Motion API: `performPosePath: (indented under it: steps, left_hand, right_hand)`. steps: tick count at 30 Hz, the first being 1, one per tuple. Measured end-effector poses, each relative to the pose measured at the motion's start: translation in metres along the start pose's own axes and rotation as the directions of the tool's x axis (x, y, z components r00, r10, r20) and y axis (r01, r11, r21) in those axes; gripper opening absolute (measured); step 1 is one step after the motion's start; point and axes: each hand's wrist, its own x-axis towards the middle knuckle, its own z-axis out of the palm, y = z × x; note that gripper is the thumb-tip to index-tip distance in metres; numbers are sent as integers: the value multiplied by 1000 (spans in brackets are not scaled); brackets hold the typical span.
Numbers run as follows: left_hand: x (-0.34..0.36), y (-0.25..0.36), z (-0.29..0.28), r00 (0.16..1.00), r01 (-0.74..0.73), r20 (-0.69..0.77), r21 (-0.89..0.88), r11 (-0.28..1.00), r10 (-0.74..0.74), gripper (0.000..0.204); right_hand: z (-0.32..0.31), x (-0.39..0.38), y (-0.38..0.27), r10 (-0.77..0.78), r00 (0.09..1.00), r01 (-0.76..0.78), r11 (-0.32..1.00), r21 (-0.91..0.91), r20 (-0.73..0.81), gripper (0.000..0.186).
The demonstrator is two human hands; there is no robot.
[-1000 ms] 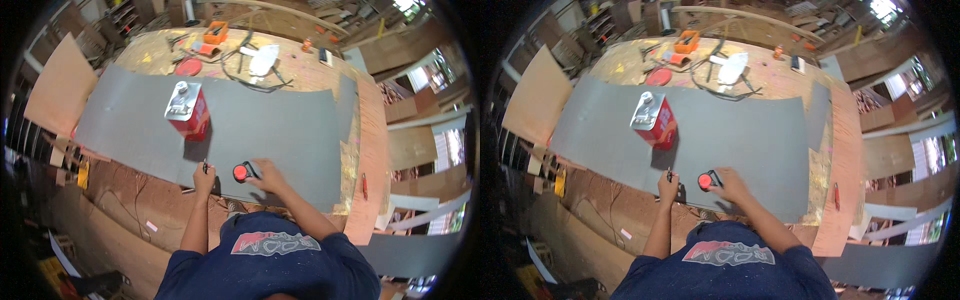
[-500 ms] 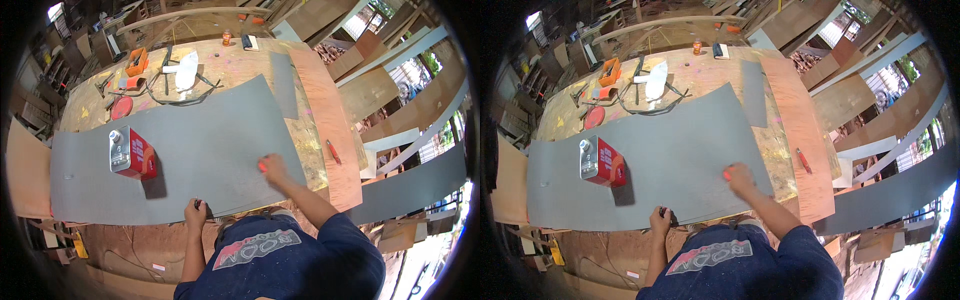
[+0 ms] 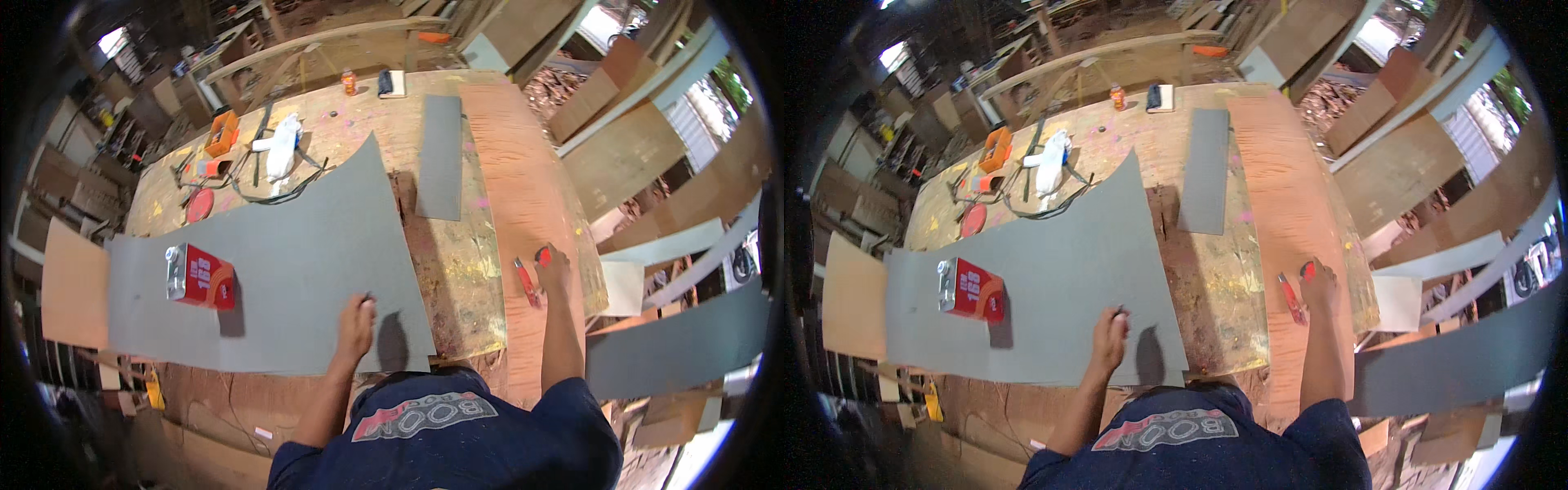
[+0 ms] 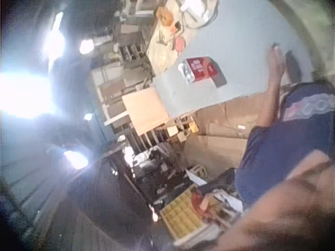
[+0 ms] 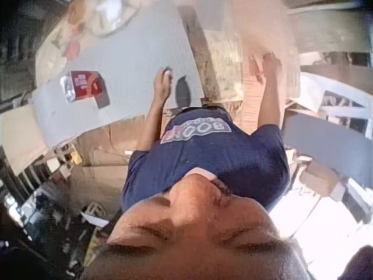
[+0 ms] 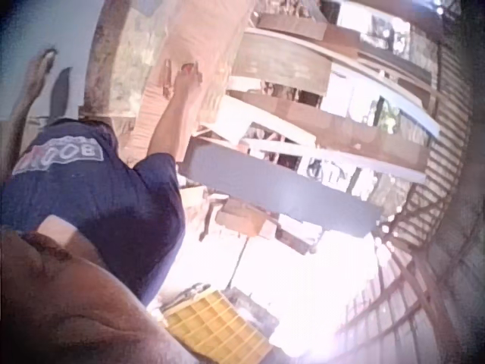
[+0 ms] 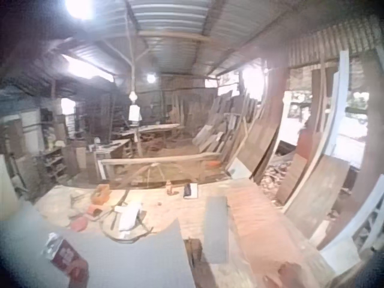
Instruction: The person uses a utility knife to score a thin piece of wood veneer, breaks off a piece by hand, and then positions and smooths a large piece of grey laminate onto a larger wooden panel.
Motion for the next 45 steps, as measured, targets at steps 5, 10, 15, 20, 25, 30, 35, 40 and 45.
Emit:
performPosePath:
  steps: [5,10,15,20,25,30,35,40,45]
  left_hand:
    - [36,88,106,956,-270,140,78,960,258,34]
    - [47,112,171,940,-79,341,209,975,3,70]
    - [36,118,170,932,-62,360,282,957,-45,89]
    - [6,74,114,985,-91,156,109,990,74,75]
    - [-38,75,82,998,-20,-57,-288,957,4,37]
    - [-56,55,36,996,22,-75,-198,980,-38,27]
    - [-62,-32,-53,902,66,-426,-19,998,-68,29]
    - [-67,-142,-218,574,187,-813,13,982,-99,46]
    - [-10,-158,-355,480,236,-876,83,968,-42,103]
  right_hand:
    - [-46,-26,-65,-142,990,139,976,166,10,67]
    - [-24,-86,-125,-554,819,-41,197,980,146,33]
    - [3,-66,-117,-215,953,-142,299,944,212,35]
    - [-17,40,-36,-13,995,-31,908,418,100,32]
    - [16,80,-6,-230,968,248,940,235,-100,39]
    - [26,73,-39,-55,994,65,992,-109,95,50]
    - [34,34,-85,-291,933,330,927,178,-212,56]
    - [17,-96,-228,-314,918,139,825,548,241,78]
    - [43,-143,-269,-282,907,81,845,528,313,97]
